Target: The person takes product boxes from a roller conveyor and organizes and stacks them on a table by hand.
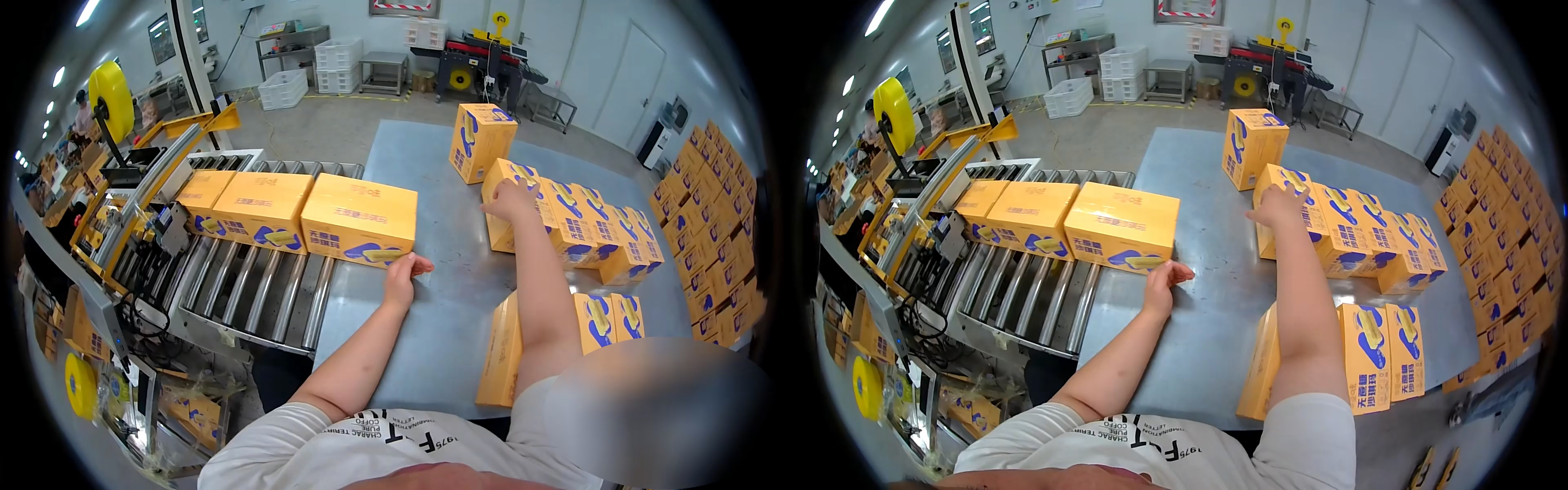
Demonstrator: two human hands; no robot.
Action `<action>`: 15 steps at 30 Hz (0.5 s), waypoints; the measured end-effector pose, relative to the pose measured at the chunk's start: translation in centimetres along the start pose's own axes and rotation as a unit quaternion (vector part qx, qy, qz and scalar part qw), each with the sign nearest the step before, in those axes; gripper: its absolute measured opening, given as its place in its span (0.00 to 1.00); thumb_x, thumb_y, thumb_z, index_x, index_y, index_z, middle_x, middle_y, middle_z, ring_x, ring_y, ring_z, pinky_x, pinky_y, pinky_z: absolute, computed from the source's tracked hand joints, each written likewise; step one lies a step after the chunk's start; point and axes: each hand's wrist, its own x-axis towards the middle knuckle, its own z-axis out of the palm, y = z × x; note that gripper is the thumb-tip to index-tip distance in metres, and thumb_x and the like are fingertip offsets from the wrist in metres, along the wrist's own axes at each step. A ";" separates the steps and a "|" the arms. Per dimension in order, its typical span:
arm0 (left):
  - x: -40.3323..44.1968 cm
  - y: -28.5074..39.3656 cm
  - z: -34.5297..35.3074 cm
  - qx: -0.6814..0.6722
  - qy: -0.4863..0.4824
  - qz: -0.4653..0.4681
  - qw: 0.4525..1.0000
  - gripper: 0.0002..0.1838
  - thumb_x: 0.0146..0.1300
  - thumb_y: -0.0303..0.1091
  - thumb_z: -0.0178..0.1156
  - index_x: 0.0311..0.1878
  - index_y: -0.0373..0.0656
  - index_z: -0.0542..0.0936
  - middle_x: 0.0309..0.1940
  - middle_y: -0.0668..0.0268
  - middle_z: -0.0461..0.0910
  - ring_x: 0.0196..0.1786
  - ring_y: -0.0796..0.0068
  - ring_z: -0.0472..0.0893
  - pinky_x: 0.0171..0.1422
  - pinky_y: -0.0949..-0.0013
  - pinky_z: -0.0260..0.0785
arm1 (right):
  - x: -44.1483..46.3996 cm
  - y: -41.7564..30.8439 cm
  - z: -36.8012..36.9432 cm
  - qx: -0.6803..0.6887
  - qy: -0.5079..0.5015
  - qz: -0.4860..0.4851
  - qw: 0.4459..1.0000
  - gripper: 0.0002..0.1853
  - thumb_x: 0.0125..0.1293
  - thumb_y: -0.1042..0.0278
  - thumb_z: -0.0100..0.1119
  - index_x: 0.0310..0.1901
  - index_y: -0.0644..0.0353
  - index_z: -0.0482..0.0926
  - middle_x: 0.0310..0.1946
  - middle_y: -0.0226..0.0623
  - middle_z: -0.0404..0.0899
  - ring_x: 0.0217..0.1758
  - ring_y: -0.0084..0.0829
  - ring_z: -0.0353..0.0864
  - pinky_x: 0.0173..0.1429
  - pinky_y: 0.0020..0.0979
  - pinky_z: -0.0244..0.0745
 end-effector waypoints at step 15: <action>-0.1 0.1 0.7 -0.026 -0.011 0.001 1.000 0.21 0.78 0.43 0.50 0.41 0.34 0.84 0.34 0.57 0.86 0.39 0.68 0.86 0.51 0.66 0.78 | 1.8 -3.2 5.4 0.116 0.125 -0.141 0.975 0.23 0.66 0.46 0.66 0.56 0.51 0.85 0.56 0.41 0.85 0.67 0.41 0.79 0.69 0.43 0.74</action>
